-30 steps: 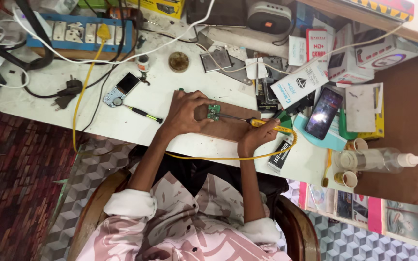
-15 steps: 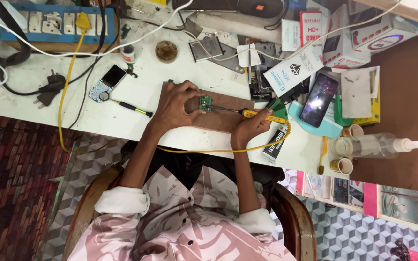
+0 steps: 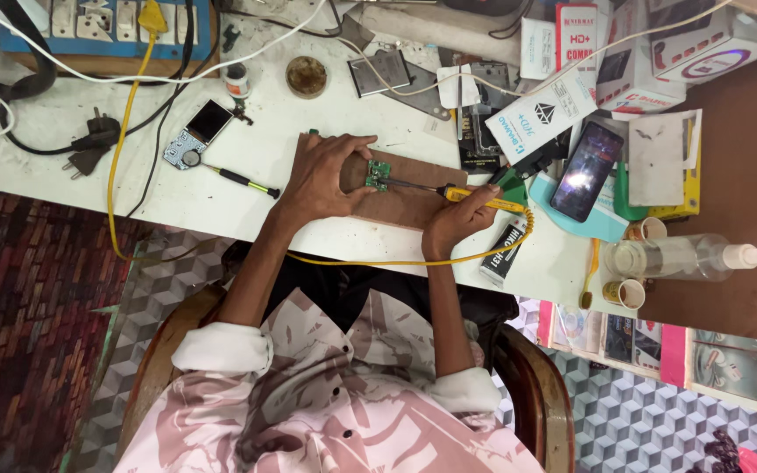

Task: The person uses a soldering iron to apply heat to a small green circuit board placed on a wooden board. They hold the board steady with one hand while manipulating the soldering iron with the other, occasionally adjusting the board's position.

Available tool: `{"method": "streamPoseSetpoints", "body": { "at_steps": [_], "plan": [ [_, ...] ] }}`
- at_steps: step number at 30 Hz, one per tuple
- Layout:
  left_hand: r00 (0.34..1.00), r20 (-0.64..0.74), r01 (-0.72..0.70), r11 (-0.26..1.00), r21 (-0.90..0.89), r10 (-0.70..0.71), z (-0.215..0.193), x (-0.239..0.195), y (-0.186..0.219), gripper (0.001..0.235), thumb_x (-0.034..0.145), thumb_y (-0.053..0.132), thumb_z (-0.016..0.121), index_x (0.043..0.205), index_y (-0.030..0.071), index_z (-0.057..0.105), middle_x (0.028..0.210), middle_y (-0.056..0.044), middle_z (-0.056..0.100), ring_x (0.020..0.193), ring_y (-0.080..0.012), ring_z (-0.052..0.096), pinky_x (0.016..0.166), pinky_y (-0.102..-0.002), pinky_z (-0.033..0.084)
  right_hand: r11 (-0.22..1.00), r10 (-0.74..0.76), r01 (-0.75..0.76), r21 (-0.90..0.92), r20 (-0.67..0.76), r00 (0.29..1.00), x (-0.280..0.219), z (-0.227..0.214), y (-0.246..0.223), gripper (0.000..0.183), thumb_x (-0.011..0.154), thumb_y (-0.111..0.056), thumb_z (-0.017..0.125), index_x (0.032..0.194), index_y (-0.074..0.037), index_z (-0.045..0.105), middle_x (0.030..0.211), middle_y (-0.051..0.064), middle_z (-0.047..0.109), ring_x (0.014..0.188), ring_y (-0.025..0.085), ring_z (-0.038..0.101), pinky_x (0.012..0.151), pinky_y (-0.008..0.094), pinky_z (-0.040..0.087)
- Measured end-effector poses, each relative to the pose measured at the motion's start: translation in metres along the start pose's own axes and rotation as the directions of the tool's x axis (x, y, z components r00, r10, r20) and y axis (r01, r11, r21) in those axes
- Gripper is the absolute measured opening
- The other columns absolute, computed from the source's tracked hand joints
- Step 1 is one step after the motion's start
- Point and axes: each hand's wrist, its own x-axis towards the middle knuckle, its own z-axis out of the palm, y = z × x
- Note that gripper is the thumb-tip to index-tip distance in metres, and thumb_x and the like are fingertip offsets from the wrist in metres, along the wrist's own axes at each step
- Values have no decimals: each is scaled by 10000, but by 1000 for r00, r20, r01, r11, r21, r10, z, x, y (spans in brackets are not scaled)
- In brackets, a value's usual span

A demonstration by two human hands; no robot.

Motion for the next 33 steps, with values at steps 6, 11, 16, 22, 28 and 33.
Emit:
{"method": "streamPoseSetpoints", "body": {
  "at_steps": [6,11,16,22,28,33],
  "plan": [
    [1000,-18,8,1000,-2,-8,-5,-2,-1,832,680,233,943,1404,164,538,1095,20,705,1065,-177,646,922,-395,347,949,233,-219,226,-36,972,7,8,-7,441,1075,-413,433,801,-76,509,621,6,483,501,107,474,432,256,375],
    [1000,-6,13,1000,-7,-13,0,-3,-3,888,687,223,934,1455,161,493,1093,32,700,1055,-171,648,938,-400,348,953,145,-142,267,6,989,6,6,-3,477,1109,-419,464,784,-70,466,645,-10,442,535,85,445,464,257,385],
    [1000,-17,-5,1000,30,5,0,-3,-6,908,686,235,939,1466,162,481,1098,37,700,1034,-189,639,929,-417,349,961,183,-174,214,-25,983,6,9,-3,483,1093,-418,463,761,-67,473,618,-14,429,510,79,431,428,245,329],
    [1000,-16,-8,1000,-4,8,5,-5,-9,909,678,218,941,1464,169,485,1102,41,698,1071,-185,643,954,-430,357,964,139,-135,228,-1,990,4,11,-4,500,1113,-423,482,746,-95,397,608,-25,392,494,74,402,422,254,331],
    [1000,-4,17,1000,-26,-17,4,-3,-10,870,680,229,946,1436,184,518,1090,49,699,1092,-177,646,967,-426,363,961,141,-142,238,19,990,3,13,-9,448,1089,-407,475,787,-76,471,623,-18,451,520,78,442,448,259,344],
    [999,4,46,999,-3,-46,4,-5,-7,855,671,245,951,1411,181,527,1076,44,703,1070,-181,648,964,-437,347,986,39,-42,164,23,999,3,13,-10,528,1118,-417,455,702,-99,390,590,-32,380,505,68,364,443,260,323]
  ]
}}
